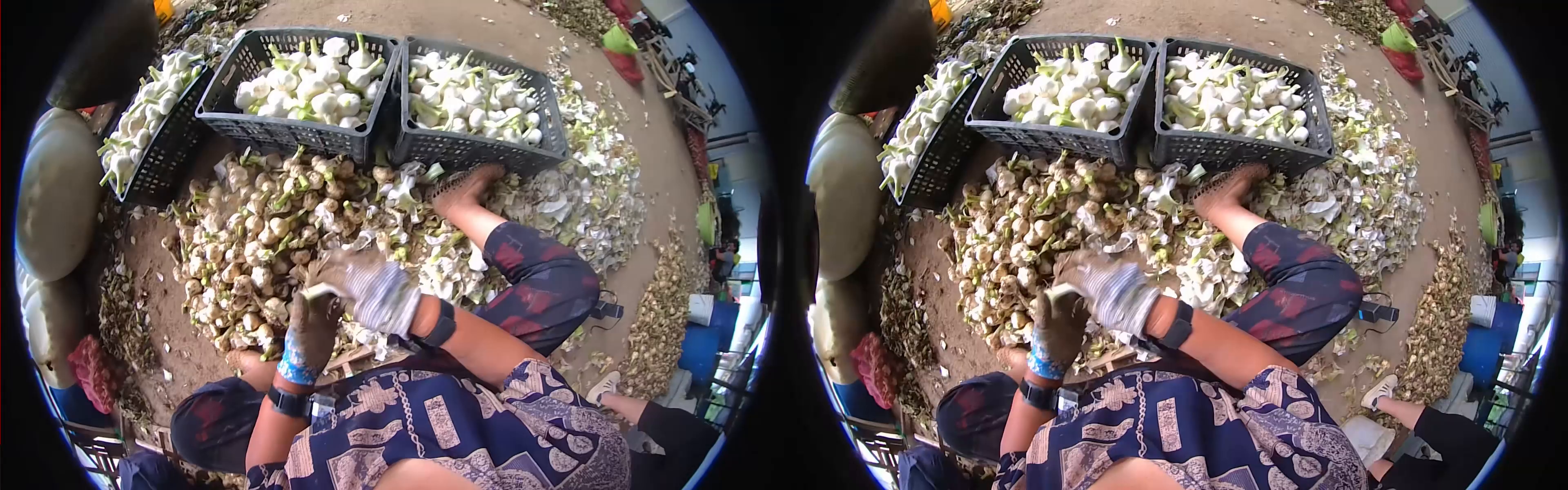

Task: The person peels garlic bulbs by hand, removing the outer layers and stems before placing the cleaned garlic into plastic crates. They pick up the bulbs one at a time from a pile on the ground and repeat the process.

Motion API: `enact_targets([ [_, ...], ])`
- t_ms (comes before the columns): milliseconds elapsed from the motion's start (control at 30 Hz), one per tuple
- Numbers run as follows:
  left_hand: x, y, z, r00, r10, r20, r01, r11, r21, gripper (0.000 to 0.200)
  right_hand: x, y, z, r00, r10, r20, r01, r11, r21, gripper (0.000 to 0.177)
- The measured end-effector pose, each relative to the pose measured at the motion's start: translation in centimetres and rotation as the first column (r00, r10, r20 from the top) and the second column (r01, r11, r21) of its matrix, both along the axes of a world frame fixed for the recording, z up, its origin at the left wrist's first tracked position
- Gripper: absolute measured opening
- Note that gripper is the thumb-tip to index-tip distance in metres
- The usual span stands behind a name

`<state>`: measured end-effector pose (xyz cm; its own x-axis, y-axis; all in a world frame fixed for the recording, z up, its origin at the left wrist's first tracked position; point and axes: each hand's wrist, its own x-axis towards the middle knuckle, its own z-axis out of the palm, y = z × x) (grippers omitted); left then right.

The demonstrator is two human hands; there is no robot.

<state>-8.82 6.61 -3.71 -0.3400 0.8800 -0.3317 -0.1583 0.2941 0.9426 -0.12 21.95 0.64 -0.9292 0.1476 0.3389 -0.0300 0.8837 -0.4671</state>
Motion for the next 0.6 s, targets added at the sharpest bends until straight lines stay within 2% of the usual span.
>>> enact_targets([
  [33,0.3,0.3,0.9,0.699,0.197,0.687,-0.461,0.859,0.222,0.067,-0.1,2.5,0.7,0.993,-0.039,-0.115,0.029,0.996,-0.085,0.059],
  [67,-0.6,0.0,1.6,0.744,0.211,0.634,-0.452,0.858,0.245,0.075,-0.1,5.2,2.5,0.952,-0.276,-0.129,0.275,0.961,-0.031,0.056],
  [100,-1.4,-0.5,2.0,0.747,0.324,0.581,-0.507,0.843,0.181,0.074,0.0,7.7,4.5,0.856,-0.496,-0.147,0.503,0.864,0.01,0.054],
  [133,-2.0,-1.1,2.9,0.744,0.363,0.561,-0.526,0.836,0.156,0.072,0.2,9.3,6.6,0.776,-0.582,-0.243,0.629,0.735,0.253,0.051],
  [167,-2.7,-1.5,3.3,0.742,0.402,0.537,-0.548,0.825,0.14,0.071,-0.2,10.6,7.8,0.697,-0.617,-0.367,0.712,0.532,0.458,0.049],
  [200,-3.0,-2.2,3.2,0.748,0.429,0.507,-0.572,0.804,0.163,0.065,-0.8,11.5,6.5,0.707,-0.61,-0.358,0.703,0.551,0.449,0.049],
  [267,-3.4,-4.0,2.7,0.727,0.469,0.502,-0.585,0.806,0.094,0.061,-1.5,13.1,1.2,0.851,-0.469,-0.235,0.525,0.753,0.398,0.042],
  [300,-3.3,-4.6,2.4,0.712,0.491,0.501,-0.587,0.809,0.041,0.058,-2.4,13.2,-2.6,0.917,-0.398,0.007,0.376,0.873,0.311,0.036],
  [333,-3.1,-4.6,2.7,0.683,0.52,0.514,-0.609,0.793,0.007,0.051,-4.8,13.0,-4.1,0.747,-0.411,0.523,0.265,0.905,0.333,0.031],
  [367,-2.6,-5.0,2.7,0.707,0.552,0.442,-0.601,0.799,-0.035,0.047,-6.2,14.3,-9.1,0.697,-0.379,0.608,0.192,0.916,0.351,0.027],
  [400,-2.5,-5.3,3.0,0.716,0.577,0.393,-0.571,0.808,-0.144,0.044,-8.0,15.1,-11.5,0.521,-0.384,0.762,0.231,0.923,0.307,0.027],
  [433,-2.1,-5.7,2.6,0.716,0.596,0.363,-0.574,0.799,-0.18,0.043,-8.2,16.6,-17.1,0.62,-0.425,0.66,0.296,0.905,0.304,0.029],
  [467,-1.9,-6.1,1.8,0.712,0.596,0.371,-0.554,0.802,-0.224,0.042,-8.3,17.2,-19.0,0.566,-0.449,0.692,0.321,0.893,0.317,0.031],
  [500,-2.1,-6.1,1.2,0.706,0.603,0.37,-0.536,0.798,-0.276,0.041,-8.6,18.3,-19.8,0.447,-0.373,0.813,0.204,0.927,0.314,0.031],
  [567,-2.5,-5.5,0.4,0.7,0.597,0.392,-0.514,0.802,-0.303,0.038,-8.8,18.9,-21.3,0.374,-0.426,0.824,0.301,0.896,0.327,0.033],
  [600,-2.6,-5.3,-1.0,0.635,0.612,0.471,-0.542,0.788,-0.293,0.035,-8.4,18.5,-22.0,0.384,-0.404,0.83,0.341,0.898,0.279,0.033],
])
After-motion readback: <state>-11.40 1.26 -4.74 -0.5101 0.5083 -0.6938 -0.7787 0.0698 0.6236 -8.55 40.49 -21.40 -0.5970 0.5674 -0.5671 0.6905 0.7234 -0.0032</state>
